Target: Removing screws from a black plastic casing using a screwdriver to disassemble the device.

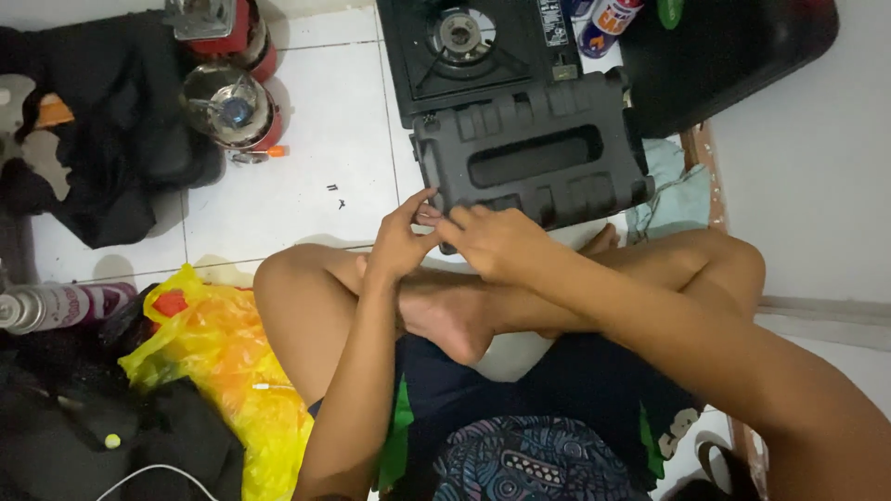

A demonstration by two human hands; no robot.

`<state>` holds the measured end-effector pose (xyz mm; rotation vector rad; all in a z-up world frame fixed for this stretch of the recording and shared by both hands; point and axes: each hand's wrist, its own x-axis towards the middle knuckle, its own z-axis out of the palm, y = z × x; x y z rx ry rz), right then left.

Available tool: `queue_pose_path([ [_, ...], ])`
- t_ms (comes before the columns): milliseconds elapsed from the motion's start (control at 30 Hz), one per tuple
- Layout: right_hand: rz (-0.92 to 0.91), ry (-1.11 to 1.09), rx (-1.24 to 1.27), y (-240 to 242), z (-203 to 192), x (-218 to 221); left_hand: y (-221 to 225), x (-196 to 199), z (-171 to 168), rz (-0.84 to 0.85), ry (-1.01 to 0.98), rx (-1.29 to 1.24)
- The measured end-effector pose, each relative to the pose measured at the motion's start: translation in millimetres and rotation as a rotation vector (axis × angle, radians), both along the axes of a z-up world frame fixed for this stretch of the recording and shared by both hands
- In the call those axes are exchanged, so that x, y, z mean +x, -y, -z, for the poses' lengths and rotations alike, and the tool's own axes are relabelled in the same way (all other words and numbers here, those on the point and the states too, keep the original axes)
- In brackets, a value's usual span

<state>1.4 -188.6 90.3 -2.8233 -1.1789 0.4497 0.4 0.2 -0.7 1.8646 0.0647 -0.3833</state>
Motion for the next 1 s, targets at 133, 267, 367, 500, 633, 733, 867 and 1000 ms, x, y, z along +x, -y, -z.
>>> queue_pose_path([
  [133, -0.144, 0.095, -0.059, 6, 35, 6, 0, 1, 13, -0.008, -0.029, -0.045],
  [267, -0.154, 0.39, 0.068, 1, 51, -4, -5, -8, 9, 0.039, -0.007, -0.029],
  [367, -0.186, 0.099, -0.032, -3, 3, 6, -4, -9, 15, 0.028, -0.023, 0.003],
  [500, -0.254, 0.0, -0.034, 7, 6, 11, 10, -4, 1, -0.035, 0.012, 0.016],
  [633, -0.13, 0.176, 0.042, 13, 34, 12, 22, -6, -16, -0.071, -0.008, 0.058],
  [733, -0.049, 0.142, 0.032, 6, 10, 7, 24, -9, -14, -0.073, 0.034, 0.053],
  [867, -0.253, 0.174, 0.107, 12, 10, 14, 16, -2, 14, -0.031, 0.089, 0.057],
  [1000, -0.212, 0.255, 0.153, 15, 42, 11, 13, 1, 22, -0.029, 0.081, 0.026],
])
